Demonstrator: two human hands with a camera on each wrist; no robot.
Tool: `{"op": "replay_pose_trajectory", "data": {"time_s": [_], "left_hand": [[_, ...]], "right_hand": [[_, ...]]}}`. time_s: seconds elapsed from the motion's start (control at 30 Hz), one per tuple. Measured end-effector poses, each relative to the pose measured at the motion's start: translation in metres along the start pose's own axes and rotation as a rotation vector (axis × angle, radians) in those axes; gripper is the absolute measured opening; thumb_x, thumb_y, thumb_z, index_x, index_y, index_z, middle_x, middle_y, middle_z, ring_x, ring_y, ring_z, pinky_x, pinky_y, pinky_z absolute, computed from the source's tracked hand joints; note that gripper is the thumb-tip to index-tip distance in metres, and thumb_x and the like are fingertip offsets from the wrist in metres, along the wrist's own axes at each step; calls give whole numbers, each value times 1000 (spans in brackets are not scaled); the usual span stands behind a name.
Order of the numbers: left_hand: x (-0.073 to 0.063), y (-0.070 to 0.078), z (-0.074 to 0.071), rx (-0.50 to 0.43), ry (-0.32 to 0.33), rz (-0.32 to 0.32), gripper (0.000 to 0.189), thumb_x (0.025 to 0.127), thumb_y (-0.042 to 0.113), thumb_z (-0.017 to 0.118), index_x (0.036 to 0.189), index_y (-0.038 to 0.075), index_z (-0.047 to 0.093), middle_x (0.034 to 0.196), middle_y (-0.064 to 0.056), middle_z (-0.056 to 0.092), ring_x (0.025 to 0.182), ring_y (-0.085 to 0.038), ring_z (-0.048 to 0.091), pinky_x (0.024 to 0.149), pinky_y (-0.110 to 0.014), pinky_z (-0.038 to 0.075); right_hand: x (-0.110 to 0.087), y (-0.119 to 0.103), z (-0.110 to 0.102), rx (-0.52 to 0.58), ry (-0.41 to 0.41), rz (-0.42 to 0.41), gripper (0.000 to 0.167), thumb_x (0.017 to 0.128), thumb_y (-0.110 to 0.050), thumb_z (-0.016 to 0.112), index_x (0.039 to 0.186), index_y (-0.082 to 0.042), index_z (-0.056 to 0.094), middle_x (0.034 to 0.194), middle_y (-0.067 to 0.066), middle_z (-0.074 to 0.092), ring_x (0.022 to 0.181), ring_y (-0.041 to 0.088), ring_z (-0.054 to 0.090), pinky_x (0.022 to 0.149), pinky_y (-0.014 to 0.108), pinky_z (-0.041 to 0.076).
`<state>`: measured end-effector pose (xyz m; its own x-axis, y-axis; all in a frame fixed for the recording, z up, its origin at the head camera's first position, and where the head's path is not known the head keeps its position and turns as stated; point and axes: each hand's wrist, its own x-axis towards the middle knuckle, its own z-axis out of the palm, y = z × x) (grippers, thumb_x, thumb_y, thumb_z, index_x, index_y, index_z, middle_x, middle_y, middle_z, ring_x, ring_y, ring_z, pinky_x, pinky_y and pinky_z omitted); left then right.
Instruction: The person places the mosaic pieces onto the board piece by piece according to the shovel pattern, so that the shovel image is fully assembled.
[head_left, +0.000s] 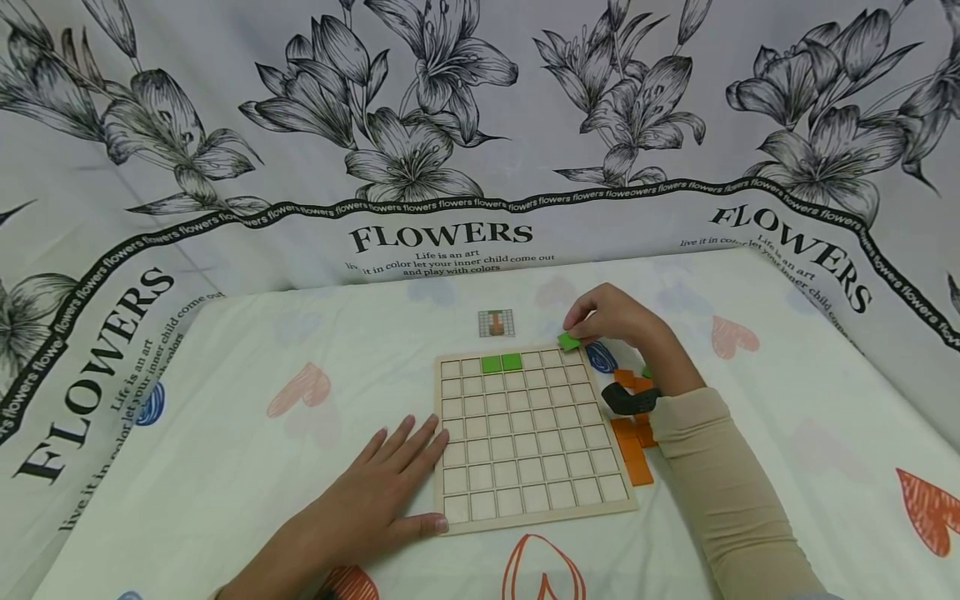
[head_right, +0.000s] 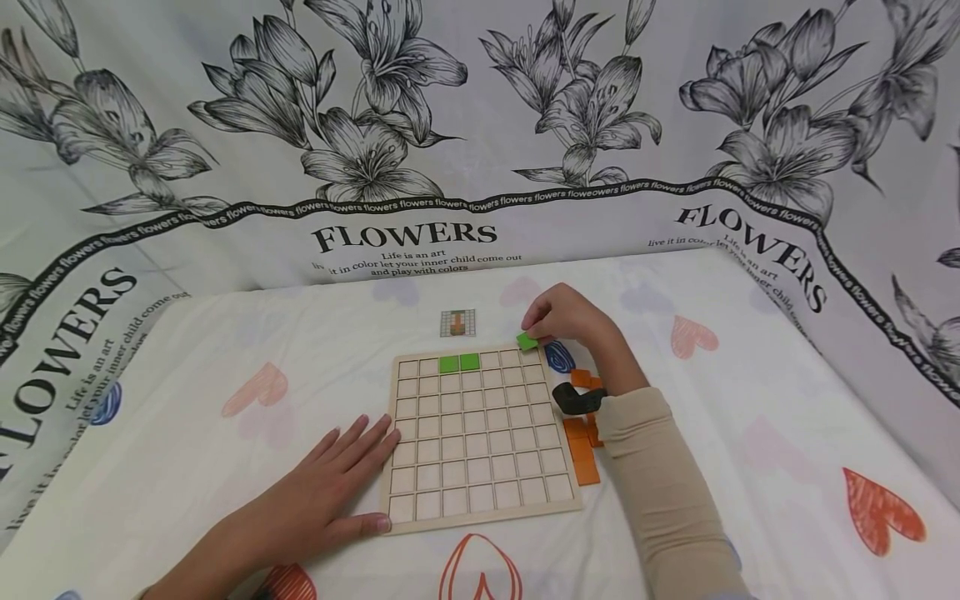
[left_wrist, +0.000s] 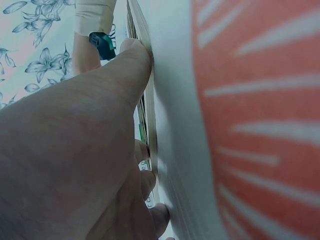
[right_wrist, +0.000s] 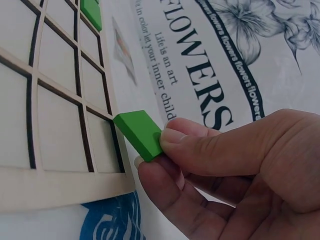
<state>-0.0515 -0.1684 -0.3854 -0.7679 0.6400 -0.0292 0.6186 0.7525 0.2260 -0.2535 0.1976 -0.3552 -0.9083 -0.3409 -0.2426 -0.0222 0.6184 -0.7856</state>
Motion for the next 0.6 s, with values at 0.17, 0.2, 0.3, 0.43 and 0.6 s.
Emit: {"op": "replay_pose_trajectory", "data": {"time_s": [0.17, 0.2, 0.3, 0.43, 0.6], "left_hand": [[0, 0, 1, 4, 8, 2, 87, 97, 68, 44, 160, 11, 27, 165, -10, 20, 150, -36, 16, 115, -60, 21], [0, 0, 1, 4, 8, 1, 87, 96, 68, 44, 160, 11, 27, 165, -10, 20, 150, -36, 16, 115, -60, 21], [0, 0, 1, 2, 7, -1, 87, 96, 69, 43, 160, 11, 27, 165, -10, 20, 150, -36, 17, 115, -60, 21], [0, 0, 2, -2, 0, -6, 88, 96, 69, 43, 160, 11, 27, 165, -9, 19, 150, -35, 16, 116, -59, 21], [1, 0, 3, -5, -9, -14, 89, 95, 71, 42, 160, 12, 27, 166, -8, 19, 150, -35, 15, 116, -59, 20]], "right_hand": [[-1, -2, 3, 13, -17, -18, 9, 93, 0, 69, 99, 5, 73, 99, 16, 71, 82, 24, 70, 80, 40, 58], [-1, -2, 4, 11, -21, -20, 9, 93, 0, 69, 99, 5, 73, 99, 15, 71, 82, 24, 70, 80, 39, 58], [1, -2, 6, 5, -28, -27, 8, 92, -1, 70, 98, 3, 73, 98, 14, 70, 81, 23, 69, 78, 38, 58], [3, -4, 10, 7, -41, -40, 7, 92, -1, 70, 97, 2, 73, 97, 14, 69, 80, 23, 69, 77, 37, 58], [3, -8, 16, 22, -59, -47, 6, 91, 2, 70, 96, 4, 73, 94, 14, 69, 78, 25, 70, 76, 36, 58]]}}
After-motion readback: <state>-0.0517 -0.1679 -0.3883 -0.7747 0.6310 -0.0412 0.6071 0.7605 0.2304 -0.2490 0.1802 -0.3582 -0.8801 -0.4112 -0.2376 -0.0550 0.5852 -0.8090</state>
